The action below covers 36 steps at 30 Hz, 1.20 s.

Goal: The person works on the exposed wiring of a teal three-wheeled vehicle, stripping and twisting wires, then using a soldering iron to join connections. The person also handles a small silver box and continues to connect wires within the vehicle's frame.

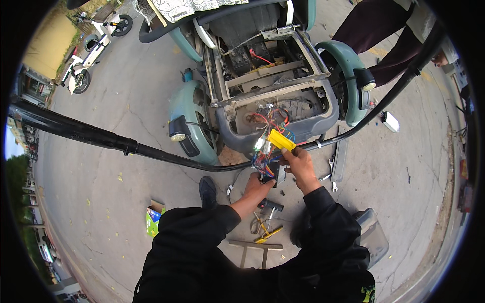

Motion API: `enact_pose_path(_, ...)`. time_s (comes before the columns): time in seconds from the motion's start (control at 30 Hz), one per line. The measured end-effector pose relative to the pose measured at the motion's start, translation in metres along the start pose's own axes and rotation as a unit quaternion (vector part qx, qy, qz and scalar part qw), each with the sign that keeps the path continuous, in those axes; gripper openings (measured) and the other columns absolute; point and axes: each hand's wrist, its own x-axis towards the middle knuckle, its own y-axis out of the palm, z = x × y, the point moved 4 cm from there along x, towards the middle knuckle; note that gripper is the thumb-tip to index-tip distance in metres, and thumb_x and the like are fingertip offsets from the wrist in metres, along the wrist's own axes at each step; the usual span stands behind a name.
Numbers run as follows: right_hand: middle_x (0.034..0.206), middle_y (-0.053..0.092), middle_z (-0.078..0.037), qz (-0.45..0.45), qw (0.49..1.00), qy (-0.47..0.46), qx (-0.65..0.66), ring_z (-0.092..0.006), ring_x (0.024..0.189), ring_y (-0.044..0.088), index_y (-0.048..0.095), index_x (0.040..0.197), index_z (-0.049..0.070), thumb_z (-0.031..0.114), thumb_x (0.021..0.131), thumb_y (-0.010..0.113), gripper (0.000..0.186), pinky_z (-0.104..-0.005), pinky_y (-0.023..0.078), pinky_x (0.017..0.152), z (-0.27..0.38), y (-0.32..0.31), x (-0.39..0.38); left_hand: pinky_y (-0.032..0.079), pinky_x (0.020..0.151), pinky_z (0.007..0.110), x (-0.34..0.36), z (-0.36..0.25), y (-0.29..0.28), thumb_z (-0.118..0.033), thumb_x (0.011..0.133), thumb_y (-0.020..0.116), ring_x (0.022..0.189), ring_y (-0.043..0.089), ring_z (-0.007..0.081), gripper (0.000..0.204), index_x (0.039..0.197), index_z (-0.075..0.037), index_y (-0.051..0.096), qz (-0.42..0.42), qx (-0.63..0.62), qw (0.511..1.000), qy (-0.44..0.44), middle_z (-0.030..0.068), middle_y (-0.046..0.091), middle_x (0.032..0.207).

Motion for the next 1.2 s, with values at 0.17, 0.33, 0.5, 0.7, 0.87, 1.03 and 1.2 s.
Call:
enact_pose_path(0.17, 0.097, 0.076, -0.004, 0.015, 1.0, 0.012, -0.015, -0.0148, 0.085, 0.075, 0.069, 0.122, 0.001, 0.032, 0.106, 0.068, 0.034, -0.0315, 0.053, 0.068, -0.006, 0.001, 0.005, 0.055, 0.096, 0.039, -0.016, -0.059, -0.064, -0.026, 0.095, 0.082, 0.11, 0.069, 0.0272, 0.058, 0.137, 0.004, 0.057, -0.176, 0.123, 0.95, 0.227, 0.0188, 0.069, 0.123)
enact_pose_path(0.33, 0.101, 0.077, -0.004, 0.018, 1.0, 0.016, -0.014, -0.0158, 0.088, 0.075, 0.068, 0.123, 0.004, 0.032, 0.108, 0.065, 0.033, -0.0336, 0.054, 0.072, -0.013, 0.007, 0.006, 0.058, 0.083, 0.035, 0.024, -0.114, -0.074, -0.022, 0.098, 0.08, 0.096, 0.074, 0.0193, 0.042, 0.128, 0.005, 0.066, -0.116, 0.177, 0.945, 0.251, 0.0155, 0.076, 0.109)
enact_pose_path(0.5, 0.102, 0.079, -0.005, 0.012, 1.0, 0.015, -0.004, -0.0161, 0.088, 0.076, 0.069, 0.123, 0.002, 0.03, 0.107, 0.067, 0.032, -0.0347, 0.054, 0.075, -0.01, -0.003, 0.006, 0.057, 0.088, 0.033, 0.041, -0.111, -0.08, -0.019, 0.107, 0.07, 0.104, 0.074, 0.0177, 0.029, 0.124, 0.003, 0.07, -0.028, -0.005, 0.991, 0.129, 0.0097, 0.078, 0.111)
enact_pose_path(0.7, 0.105, 0.078, -0.004, 0.016, 0.999, 0.041, 0.016, -0.0153, 0.09, 0.076, 0.068, 0.13, 0.002, 0.03, 0.107, 0.067, 0.036, -0.0339, 0.055, 0.078, -0.003, -0.014, 0.005, 0.058, 0.103, 0.043, 0.034, -0.114, -0.082, -0.023, 0.11, 0.062, 0.119, 0.072, 0.0269, 0.037, 0.134, 0.004, 0.061, 0.124, -0.188, 0.974, 0.015, 0.0153, 0.072, 0.128)
enact_pose_path(0.87, 0.101, 0.076, -0.003, -0.004, 0.998, 0.058, 0.03, -0.0134, 0.087, 0.074, 0.07, 0.125, 0.001, 0.027, 0.107, 0.067, 0.032, -0.0315, 0.052, 0.07, -0.003, -0.011, 0.004, 0.058, 0.098, 0.042, 0.035, -0.118, -0.07, -0.028, 0.107, 0.065, 0.11, 0.072, 0.0252, 0.043, 0.134, 0.004, 0.06, 0.123, -0.205, 0.971, 0.009, 0.0165, 0.071, 0.127)
enact_pose_path(1.03, 0.1, 0.075, -0.002, -0.003, 0.998, 0.041, 0.042, -0.013, 0.087, 0.074, 0.07, 0.124, 0.002, 0.026, 0.107, 0.067, 0.03, -0.0309, 0.052, 0.071, -0.002, -0.009, 0.004, 0.056, 0.086, 0.038, 0.034, -0.122, -0.052, -0.02, 0.103, 0.07, 0.095, 0.07, 0.0186, 0.034, 0.129, 0.002, 0.063, 0.095, -0.148, 0.978, 0.111, 0.0119, 0.073, 0.116)
enact_pose_path(1.2, 0.108, 0.076, -0.003, 0.016, 0.998, 0.05, 0.039, -0.0141, 0.094, 0.075, 0.068, 0.127, 0.004, 0.029, 0.107, 0.067, 0.031, -0.0322, 0.053, 0.078, 0.0, -0.012, 0.002, 0.057, 0.087, 0.033, 0.04, -0.128, -0.065, -0.013, 0.104, 0.069, 0.1, 0.072, 0.017, 0.025, 0.126, 0.001, 0.068, 0.174, -0.17, 0.969, 0.041, 0.0082, 0.075, 0.114)
